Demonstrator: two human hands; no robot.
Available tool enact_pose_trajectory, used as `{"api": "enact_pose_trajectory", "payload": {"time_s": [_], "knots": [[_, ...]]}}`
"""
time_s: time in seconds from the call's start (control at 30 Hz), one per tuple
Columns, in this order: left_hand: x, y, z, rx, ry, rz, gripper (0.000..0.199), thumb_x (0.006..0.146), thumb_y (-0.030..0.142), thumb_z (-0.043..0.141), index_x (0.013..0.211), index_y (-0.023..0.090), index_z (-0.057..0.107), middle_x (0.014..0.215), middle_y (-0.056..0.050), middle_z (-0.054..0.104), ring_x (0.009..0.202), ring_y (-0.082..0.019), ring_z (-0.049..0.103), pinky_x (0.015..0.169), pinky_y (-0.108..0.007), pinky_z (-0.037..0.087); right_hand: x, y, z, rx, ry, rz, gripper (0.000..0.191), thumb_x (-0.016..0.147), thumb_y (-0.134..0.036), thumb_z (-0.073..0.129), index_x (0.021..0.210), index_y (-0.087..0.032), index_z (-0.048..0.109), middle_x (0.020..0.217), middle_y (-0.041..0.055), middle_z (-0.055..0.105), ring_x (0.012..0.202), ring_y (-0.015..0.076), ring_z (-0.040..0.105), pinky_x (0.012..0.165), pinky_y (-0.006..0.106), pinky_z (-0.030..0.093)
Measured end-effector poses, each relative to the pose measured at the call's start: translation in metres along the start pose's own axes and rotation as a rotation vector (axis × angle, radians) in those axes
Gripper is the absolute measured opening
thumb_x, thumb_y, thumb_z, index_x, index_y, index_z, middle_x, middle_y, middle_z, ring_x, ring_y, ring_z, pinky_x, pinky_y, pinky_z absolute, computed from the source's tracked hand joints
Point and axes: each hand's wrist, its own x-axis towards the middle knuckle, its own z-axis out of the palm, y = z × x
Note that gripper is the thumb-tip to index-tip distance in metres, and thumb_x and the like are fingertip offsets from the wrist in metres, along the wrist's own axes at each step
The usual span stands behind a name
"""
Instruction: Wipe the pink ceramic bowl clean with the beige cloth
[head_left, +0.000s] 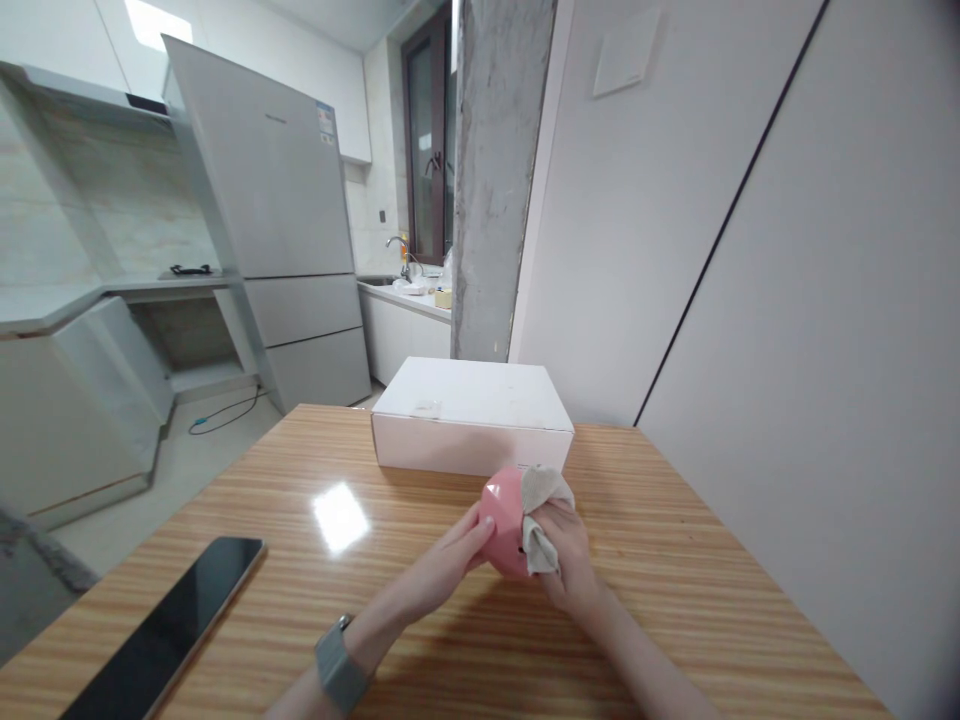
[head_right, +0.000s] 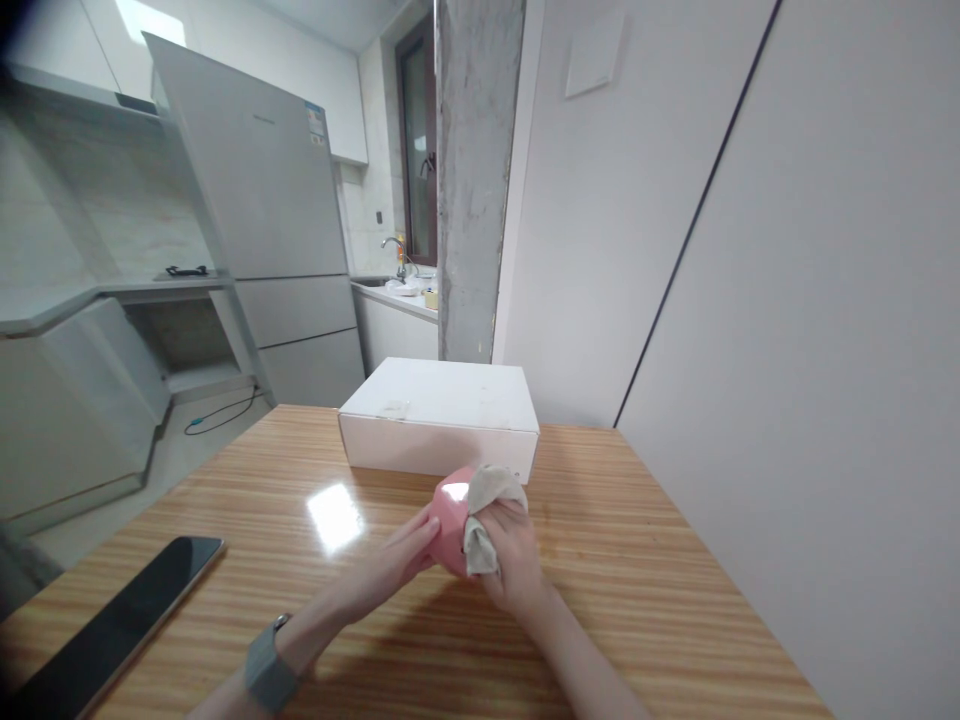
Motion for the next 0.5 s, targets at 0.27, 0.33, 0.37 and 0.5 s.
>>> {"api": "enact_pose_trajectory", "payload": {"time_s": [0.27,0.33,0.37,0.5], "knots": [[0.011,-0.001,-0.011,0.194,0.246,-0.021,0.054,0.085,0.057,0.043,0.105,0.013,0.067,0.096,-0.008,0.071,0.099,-0.026,0.059,0.095,-0.039,0.039,0.003,-0.02,0.012,-0.081,-0.18,-0.26,0.03,0.086,-0.029,0.033,0.097,-0.015,0.057,0.079,0.0127,0.068,0.074,0.0255,0.062,0.074,0.039,0.047],[0.007,0.009,-0.01,0.412,0.238,0.054,0.043,0.087,0.051,0.046,0.092,0.016,0.07,0.088,-0.004,0.072,0.094,-0.024,0.059,0.095,-0.036,0.037,0.005,-0.026,0.016,-0.073,-0.192,-0.291,0.029,0.085,-0.027,0.034,0.096,-0.015,0.057,0.076,0.012,0.067,0.071,0.0243,0.062,0.075,0.038,0.048],[0.004,0.013,-0.009,0.495,0.225,0.078,0.04,0.088,0.049,0.045,0.088,0.017,0.07,0.086,-0.004,0.071,0.092,-0.024,0.059,0.094,-0.035,0.038,0.005,-0.028,0.017,-0.061,-0.198,-0.286,0.029,0.085,-0.027,0.034,0.096,-0.015,0.057,0.077,0.0119,0.068,0.071,0.024,0.062,0.075,0.038,0.048],[-0.003,0.019,-0.003,0.598,0.25,0.133,0.038,0.091,0.048,0.04,0.09,0.018,0.064,0.091,-0.003,0.067,0.092,-0.02,0.057,0.093,-0.031,0.038,0.007,-0.025,0.013,-0.03,-0.197,-0.229,0.029,0.087,-0.031,0.032,0.093,-0.017,0.057,0.079,0.0113,0.068,0.072,0.0246,0.062,0.073,0.038,0.048]]}}
